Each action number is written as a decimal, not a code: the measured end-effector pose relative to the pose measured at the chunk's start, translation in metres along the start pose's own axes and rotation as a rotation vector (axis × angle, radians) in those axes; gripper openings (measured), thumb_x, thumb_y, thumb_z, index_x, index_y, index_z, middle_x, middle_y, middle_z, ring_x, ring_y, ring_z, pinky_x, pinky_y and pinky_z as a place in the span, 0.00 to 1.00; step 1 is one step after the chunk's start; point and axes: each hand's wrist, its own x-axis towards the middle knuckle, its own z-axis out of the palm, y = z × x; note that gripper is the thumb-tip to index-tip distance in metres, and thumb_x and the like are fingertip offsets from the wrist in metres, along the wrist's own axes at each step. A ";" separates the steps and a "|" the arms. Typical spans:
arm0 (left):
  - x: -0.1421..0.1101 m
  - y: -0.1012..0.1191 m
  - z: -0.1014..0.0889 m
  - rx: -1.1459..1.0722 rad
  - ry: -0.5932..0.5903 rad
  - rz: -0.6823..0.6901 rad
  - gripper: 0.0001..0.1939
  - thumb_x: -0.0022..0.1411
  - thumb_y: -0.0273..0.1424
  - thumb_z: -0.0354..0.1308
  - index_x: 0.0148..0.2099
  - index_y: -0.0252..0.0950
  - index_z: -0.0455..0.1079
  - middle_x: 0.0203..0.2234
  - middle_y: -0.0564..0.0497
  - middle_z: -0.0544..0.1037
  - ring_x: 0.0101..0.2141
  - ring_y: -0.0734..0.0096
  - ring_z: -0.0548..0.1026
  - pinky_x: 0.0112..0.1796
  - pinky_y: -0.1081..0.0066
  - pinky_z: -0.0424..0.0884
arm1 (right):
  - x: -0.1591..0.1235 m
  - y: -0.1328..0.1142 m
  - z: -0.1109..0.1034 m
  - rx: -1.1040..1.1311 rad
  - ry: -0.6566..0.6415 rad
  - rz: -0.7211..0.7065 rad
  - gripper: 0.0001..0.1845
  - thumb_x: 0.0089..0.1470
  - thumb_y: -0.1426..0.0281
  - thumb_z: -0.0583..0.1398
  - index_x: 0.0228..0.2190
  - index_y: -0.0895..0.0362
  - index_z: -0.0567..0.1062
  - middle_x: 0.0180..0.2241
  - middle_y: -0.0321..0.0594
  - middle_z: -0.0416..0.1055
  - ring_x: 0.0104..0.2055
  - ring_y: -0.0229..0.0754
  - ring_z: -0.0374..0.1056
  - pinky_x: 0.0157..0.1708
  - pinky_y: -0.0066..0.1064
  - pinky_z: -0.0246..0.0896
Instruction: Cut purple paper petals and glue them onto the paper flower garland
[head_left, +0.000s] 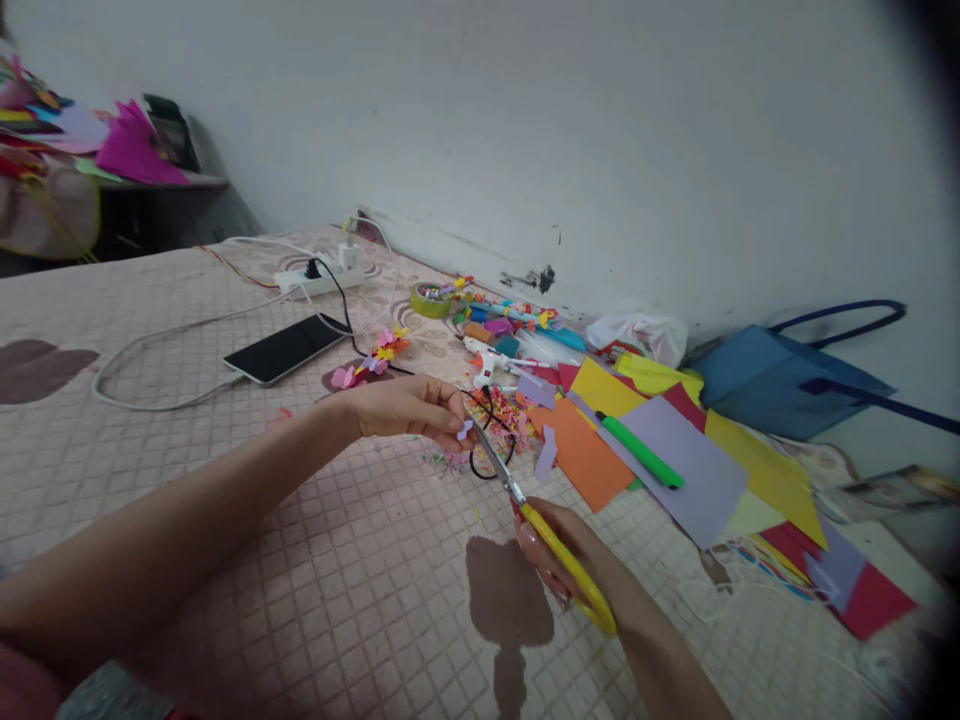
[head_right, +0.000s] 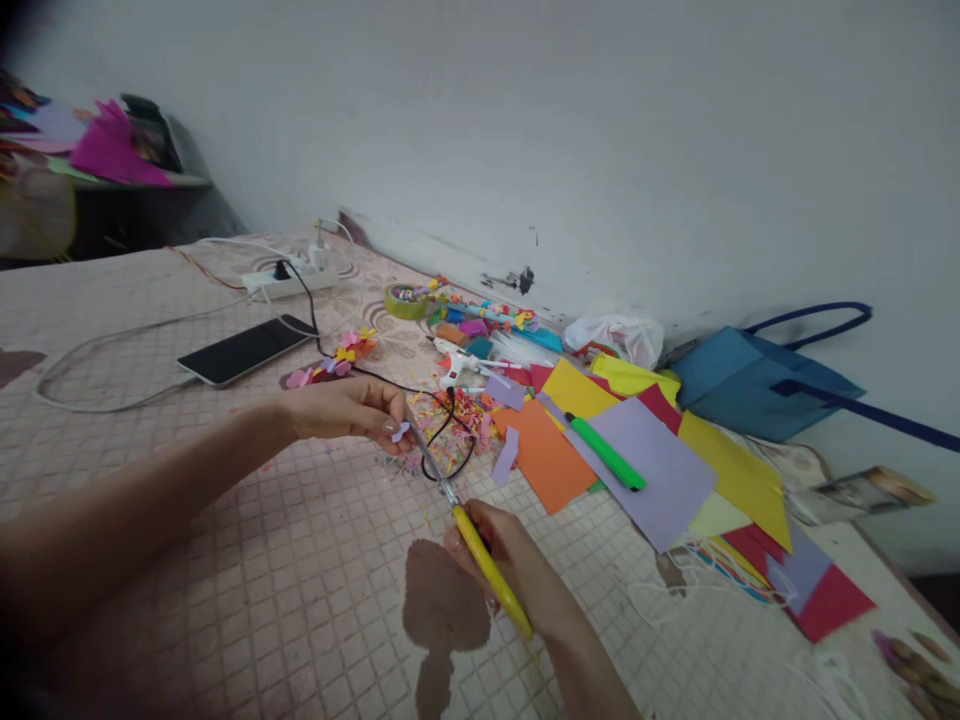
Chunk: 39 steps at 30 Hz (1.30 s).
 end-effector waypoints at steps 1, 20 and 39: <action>0.000 0.000 0.000 -0.001 0.001 -0.001 0.06 0.50 0.27 0.64 0.28 0.32 0.69 0.27 0.50 0.79 0.32 0.74 0.78 0.34 0.76 0.74 | 0.000 0.000 0.000 0.006 -0.001 0.008 0.18 0.51 0.54 0.56 0.24 0.55 0.60 0.18 0.27 0.53 0.15 0.28 0.47 0.11 0.19 0.49; 0.000 0.001 0.000 -0.004 0.006 -0.021 0.07 0.50 0.28 0.65 0.29 0.32 0.70 0.27 0.49 0.79 0.31 0.74 0.77 0.38 0.72 0.72 | 0.001 0.000 0.000 0.043 0.000 -0.007 0.18 0.54 0.56 0.53 0.23 0.55 0.59 0.16 0.26 0.52 0.13 0.27 0.47 0.10 0.19 0.46; 0.015 -0.044 0.070 0.252 0.400 0.158 0.09 0.54 0.32 0.60 0.30 0.31 0.67 0.22 0.55 0.70 0.23 0.81 0.67 0.26 0.78 0.65 | 0.016 0.001 0.015 0.394 0.483 -0.231 0.17 0.42 0.61 0.64 0.27 0.55 0.63 0.23 0.30 0.68 0.12 0.26 0.53 0.11 0.21 0.53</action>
